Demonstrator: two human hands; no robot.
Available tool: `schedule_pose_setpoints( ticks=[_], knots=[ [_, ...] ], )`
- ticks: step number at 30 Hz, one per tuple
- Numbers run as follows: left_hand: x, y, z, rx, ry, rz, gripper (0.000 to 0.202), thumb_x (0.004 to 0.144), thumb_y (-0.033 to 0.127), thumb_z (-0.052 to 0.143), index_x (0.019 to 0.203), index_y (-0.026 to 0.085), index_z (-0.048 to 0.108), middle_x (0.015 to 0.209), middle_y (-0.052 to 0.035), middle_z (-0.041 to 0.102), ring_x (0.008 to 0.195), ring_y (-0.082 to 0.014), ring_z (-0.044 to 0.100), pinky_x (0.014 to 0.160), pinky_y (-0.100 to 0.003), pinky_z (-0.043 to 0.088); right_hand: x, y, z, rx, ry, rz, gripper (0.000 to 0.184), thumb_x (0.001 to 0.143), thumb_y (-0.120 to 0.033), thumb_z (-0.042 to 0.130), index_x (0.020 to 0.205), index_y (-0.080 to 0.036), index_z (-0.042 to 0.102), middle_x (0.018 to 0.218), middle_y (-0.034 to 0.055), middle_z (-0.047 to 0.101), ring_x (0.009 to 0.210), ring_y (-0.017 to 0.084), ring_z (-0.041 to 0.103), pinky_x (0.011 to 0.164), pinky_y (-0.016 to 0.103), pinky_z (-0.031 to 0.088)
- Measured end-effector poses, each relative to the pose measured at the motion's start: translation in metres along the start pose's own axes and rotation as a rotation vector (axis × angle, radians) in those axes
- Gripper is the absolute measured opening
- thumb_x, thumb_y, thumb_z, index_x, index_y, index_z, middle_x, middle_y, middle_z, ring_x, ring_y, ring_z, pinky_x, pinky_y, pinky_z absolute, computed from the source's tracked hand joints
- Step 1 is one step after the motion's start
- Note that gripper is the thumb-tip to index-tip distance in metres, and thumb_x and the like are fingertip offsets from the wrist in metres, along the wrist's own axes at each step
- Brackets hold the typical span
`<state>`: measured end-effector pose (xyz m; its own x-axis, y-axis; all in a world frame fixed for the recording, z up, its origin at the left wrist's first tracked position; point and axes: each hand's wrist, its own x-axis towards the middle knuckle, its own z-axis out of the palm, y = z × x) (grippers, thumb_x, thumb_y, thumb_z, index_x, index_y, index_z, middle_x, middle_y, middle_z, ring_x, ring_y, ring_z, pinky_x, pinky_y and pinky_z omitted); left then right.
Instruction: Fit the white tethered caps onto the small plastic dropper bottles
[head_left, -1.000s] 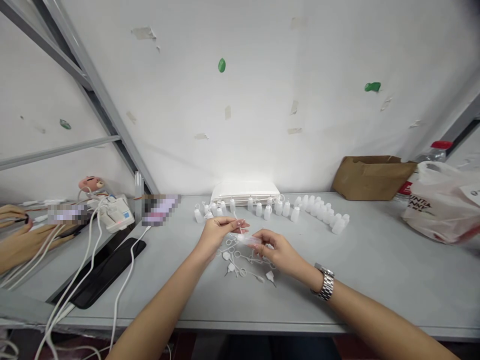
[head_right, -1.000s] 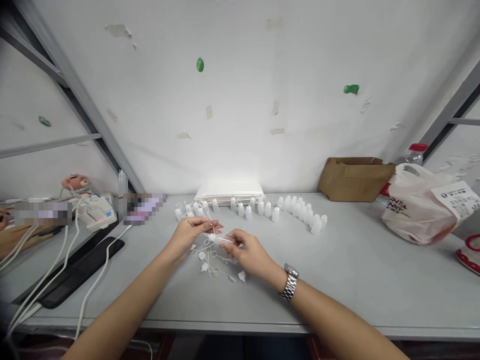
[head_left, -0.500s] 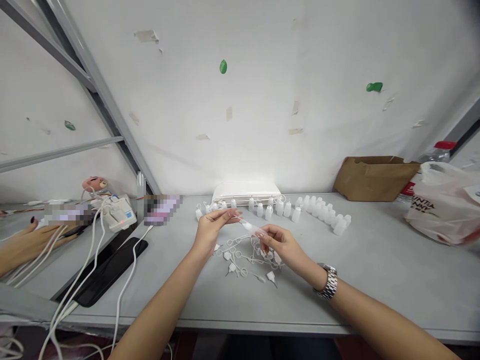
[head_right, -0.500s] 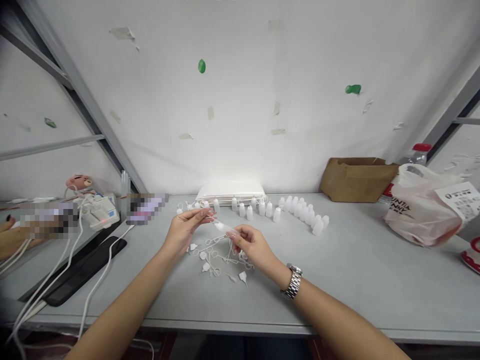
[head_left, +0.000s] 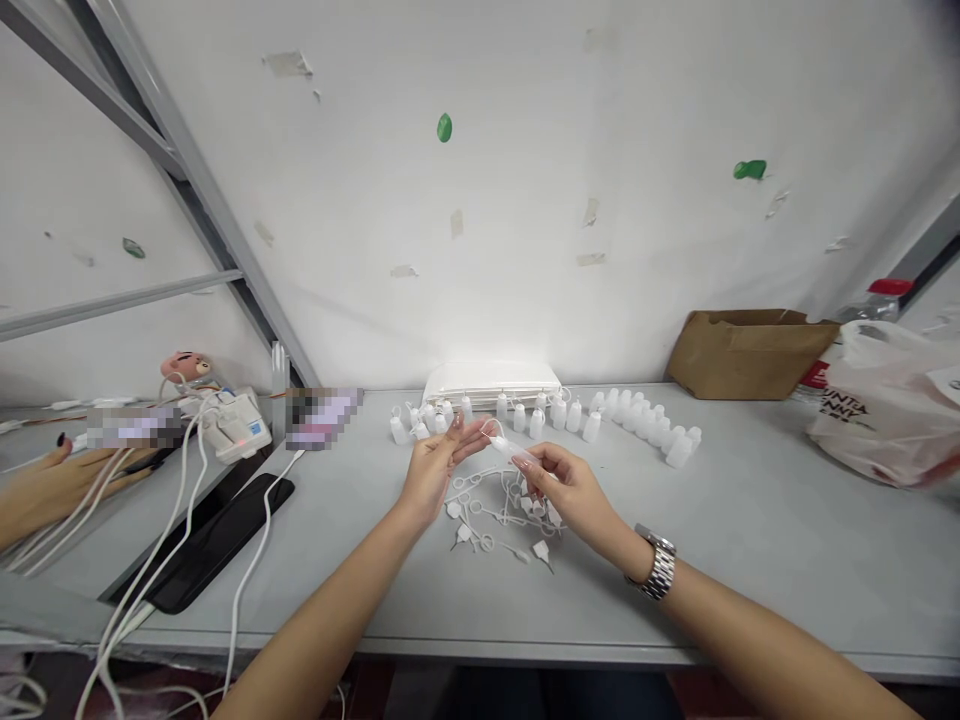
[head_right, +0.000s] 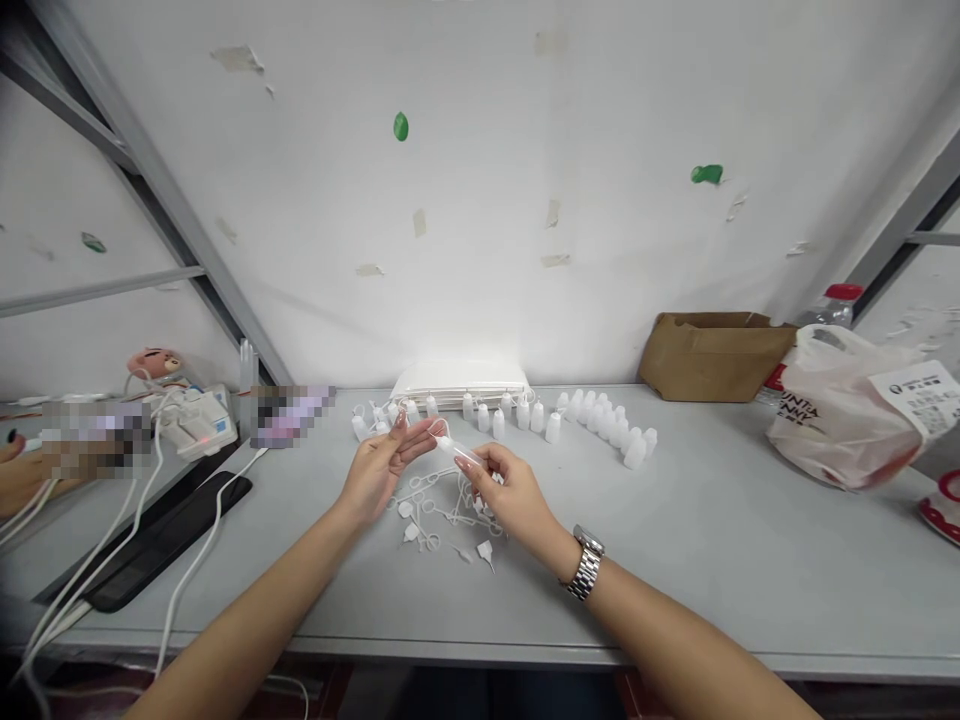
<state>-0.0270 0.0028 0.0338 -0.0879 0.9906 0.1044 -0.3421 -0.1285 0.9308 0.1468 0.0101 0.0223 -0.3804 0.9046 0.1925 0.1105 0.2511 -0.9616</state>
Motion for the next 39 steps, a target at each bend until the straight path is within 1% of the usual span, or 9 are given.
schedule_pose_setpoints(
  ticks=[4, 11, 14, 18, 23, 29, 39],
  knots=[
    [-0.001, 0.000, 0.002, -0.019, -0.039, -0.010, 0.036, 0.076, 0.042, 0.054, 0.087, 0.010, 0.067, 0.107, -0.0136, 0.063, 0.101, -0.0251, 0.058, 0.097, -0.040, 0.035, 0.000, -0.001, 0.000, -0.018, 0.006, 0.002, 0.028, 0.079, -0.045, 0.050, 0.072, -0.018, 0.052, 0.059, -0.0023, 0.049, 0.053, 0.011, 0.046, 0.051, 0.023, 0.038],
    [-0.002, 0.003, 0.001, -0.025, -0.026, -0.025, 0.037, 0.076, 0.042, 0.053, 0.087, 0.009, 0.067, 0.102, -0.0136, 0.065, 0.100, -0.0250, 0.058, 0.098, -0.040, 0.034, 0.000, -0.001, 0.000, -0.022, 0.004, 0.011, 0.029, 0.079, -0.045, 0.049, 0.071, -0.018, 0.050, 0.059, -0.0024, 0.049, 0.053, 0.010, 0.046, 0.051, 0.023, 0.037],
    [-0.002, 0.003, 0.001, -0.010, -0.031, -0.022, 0.039, 0.076, 0.043, 0.054, 0.088, 0.009, 0.067, 0.104, -0.0146, 0.064, 0.102, -0.0257, 0.057, 0.099, -0.040, 0.033, 0.000, -0.001, 0.000, -0.023, -0.005, 0.015, 0.029, 0.079, -0.046, 0.048, 0.071, -0.018, 0.050, 0.059, -0.0023, 0.049, 0.053, 0.011, 0.047, 0.051, 0.023, 0.037],
    [-0.003, 0.000, 0.001, 0.017, -0.016, 0.010, 0.038, 0.073, 0.044, 0.056, 0.085, 0.009, 0.068, 0.106, -0.0151, 0.063, 0.101, -0.0270, 0.057, 0.098, -0.042, 0.034, 0.000, 0.000, 0.000, -0.071, -0.001, 0.014, 0.030, 0.079, -0.047, 0.047, 0.073, -0.018, 0.051, 0.060, -0.0021, 0.050, 0.055, 0.011, 0.048, 0.052, 0.023, 0.038],
    [-0.004, -0.007, 0.003, 0.089, 0.034, 0.072, 0.034, 0.073, 0.042, 0.058, 0.081, 0.011, 0.069, 0.102, -0.0124, 0.065, 0.096, -0.0259, 0.060, 0.096, -0.043, 0.037, -0.001, 0.000, 0.001, -0.190, 0.046, -0.047, 0.030, 0.080, -0.046, 0.046, 0.073, -0.018, 0.053, 0.060, -0.0021, 0.051, 0.057, 0.012, 0.049, 0.055, 0.023, 0.039],
    [-0.007, -0.010, 0.006, 0.124, 0.063, 0.083, 0.032, 0.072, 0.039, 0.060, 0.086, 0.012, 0.069, 0.103, -0.0102, 0.065, 0.100, -0.0247, 0.058, 0.098, -0.041, 0.037, -0.002, -0.002, 0.002, -0.308, 0.099, -0.094, 0.029, 0.081, -0.044, 0.045, 0.071, -0.018, 0.054, 0.059, -0.0011, 0.052, 0.058, 0.013, 0.049, 0.057, 0.024, 0.039],
    [-0.008, -0.017, 0.010, 0.180, 0.071, 0.082, 0.034, 0.070, 0.040, 0.060, 0.086, 0.012, 0.068, 0.102, -0.0096, 0.066, 0.107, -0.0257, 0.054, 0.097, -0.041, 0.038, 0.000, 0.001, 0.001, -0.304, 0.058, -0.081, 0.028, 0.081, -0.042, 0.045, 0.070, -0.017, 0.053, 0.060, -0.0012, 0.052, 0.057, 0.012, 0.048, 0.055, 0.024, 0.039]
  ],
)
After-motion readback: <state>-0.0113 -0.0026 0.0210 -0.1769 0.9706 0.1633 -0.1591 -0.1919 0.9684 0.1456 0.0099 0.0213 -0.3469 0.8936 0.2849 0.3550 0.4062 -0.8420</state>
